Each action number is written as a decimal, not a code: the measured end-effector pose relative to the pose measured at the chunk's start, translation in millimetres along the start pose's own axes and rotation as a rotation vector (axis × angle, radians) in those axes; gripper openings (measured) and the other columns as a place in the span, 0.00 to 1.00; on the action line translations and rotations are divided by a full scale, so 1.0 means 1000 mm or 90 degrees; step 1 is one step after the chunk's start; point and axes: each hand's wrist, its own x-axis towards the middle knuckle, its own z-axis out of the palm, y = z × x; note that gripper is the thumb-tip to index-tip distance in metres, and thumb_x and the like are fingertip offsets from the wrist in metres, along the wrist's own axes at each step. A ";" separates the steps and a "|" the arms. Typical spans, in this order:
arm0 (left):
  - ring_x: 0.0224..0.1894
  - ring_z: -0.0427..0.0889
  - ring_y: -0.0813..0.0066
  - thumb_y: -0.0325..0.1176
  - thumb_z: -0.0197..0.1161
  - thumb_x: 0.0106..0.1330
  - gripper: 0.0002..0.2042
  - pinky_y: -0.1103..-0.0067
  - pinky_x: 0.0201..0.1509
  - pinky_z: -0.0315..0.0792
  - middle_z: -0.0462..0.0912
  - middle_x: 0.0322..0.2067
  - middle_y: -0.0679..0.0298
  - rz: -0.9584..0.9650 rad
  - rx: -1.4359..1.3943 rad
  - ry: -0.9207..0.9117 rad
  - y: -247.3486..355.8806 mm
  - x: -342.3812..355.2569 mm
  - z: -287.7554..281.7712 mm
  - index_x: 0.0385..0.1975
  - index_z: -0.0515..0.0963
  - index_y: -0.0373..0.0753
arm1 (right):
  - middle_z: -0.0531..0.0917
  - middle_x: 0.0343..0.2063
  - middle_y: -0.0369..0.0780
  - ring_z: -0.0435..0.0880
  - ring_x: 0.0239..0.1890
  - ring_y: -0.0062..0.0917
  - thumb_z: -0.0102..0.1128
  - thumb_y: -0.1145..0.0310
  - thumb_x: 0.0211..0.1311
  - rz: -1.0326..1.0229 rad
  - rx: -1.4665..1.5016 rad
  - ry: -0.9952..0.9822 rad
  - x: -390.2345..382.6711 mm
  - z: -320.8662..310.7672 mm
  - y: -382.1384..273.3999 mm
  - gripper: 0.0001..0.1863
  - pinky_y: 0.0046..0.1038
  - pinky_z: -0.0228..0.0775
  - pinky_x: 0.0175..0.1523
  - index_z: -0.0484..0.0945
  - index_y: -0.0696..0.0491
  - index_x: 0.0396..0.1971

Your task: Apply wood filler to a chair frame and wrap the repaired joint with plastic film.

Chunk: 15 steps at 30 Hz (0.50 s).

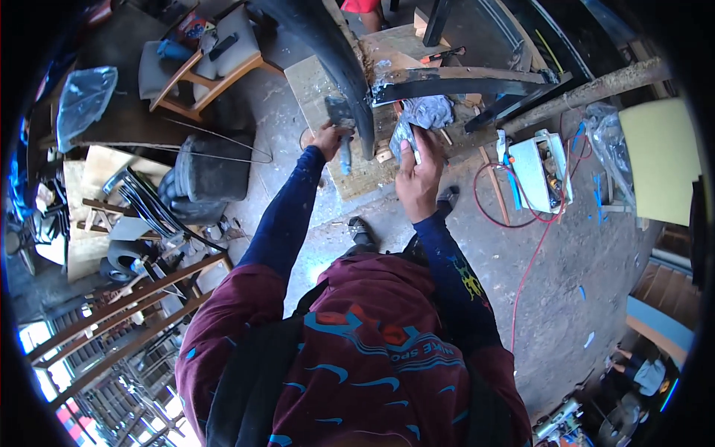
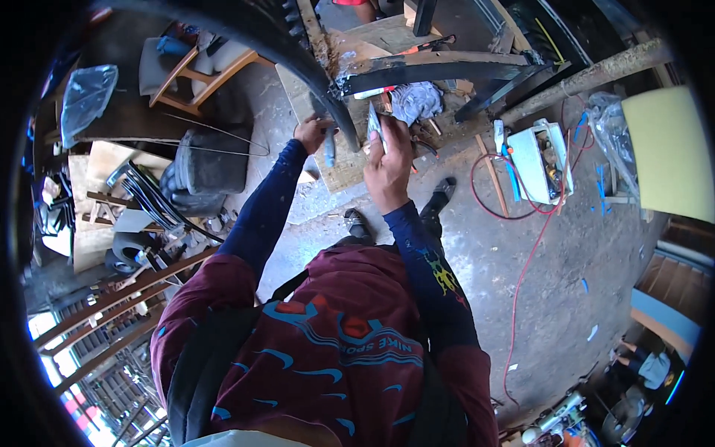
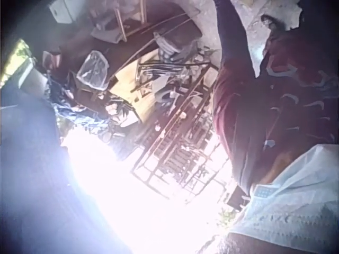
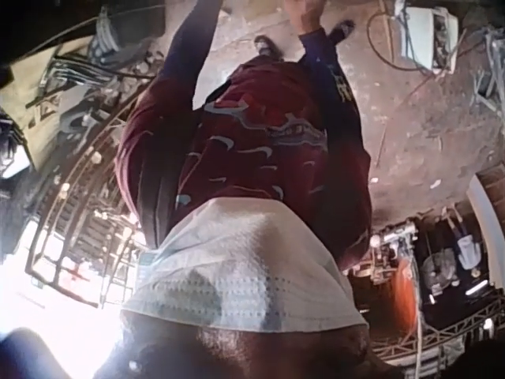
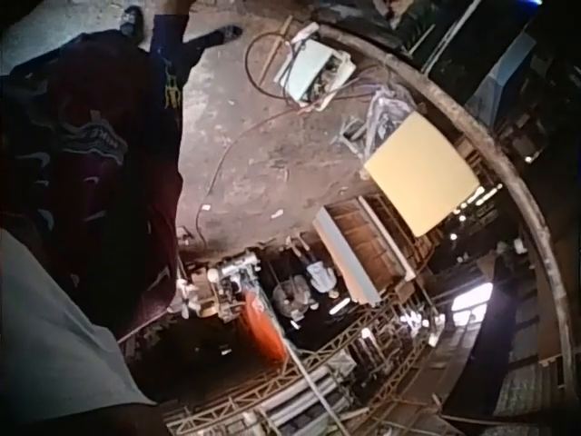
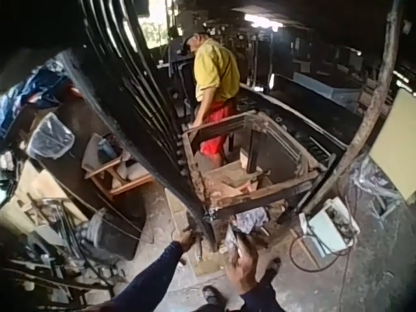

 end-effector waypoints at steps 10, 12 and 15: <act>0.54 0.77 0.68 0.36 0.65 0.69 0.25 0.72 0.57 0.73 0.78 0.54 0.58 0.576 0.102 0.124 0.152 -0.103 0.079 0.63 0.70 0.35 | 0.73 0.55 0.51 0.73 0.54 0.45 0.49 0.82 0.65 -0.024 0.024 0.058 0.003 0.049 -0.010 0.25 0.40 0.67 0.56 0.69 0.59 0.63; 0.58 0.76 0.62 0.43 0.60 0.71 0.28 0.64 0.63 0.69 0.75 0.58 0.56 0.822 0.071 0.053 0.221 -0.161 0.134 0.67 0.65 0.39 | 0.71 0.55 0.52 0.70 0.52 0.49 0.52 0.85 0.52 0.002 0.062 0.060 -0.001 0.068 -0.018 0.33 0.46 0.64 0.56 0.68 0.58 0.63; 0.60 0.74 0.56 0.40 0.62 0.67 0.30 0.60 0.68 0.65 0.71 0.61 0.50 0.957 0.057 -0.084 0.266 -0.194 0.159 0.68 0.63 0.39 | 0.72 0.53 0.50 0.71 0.50 0.48 0.55 0.84 0.51 0.021 0.081 0.091 -0.001 0.079 -0.026 0.34 0.44 0.66 0.52 0.69 0.57 0.63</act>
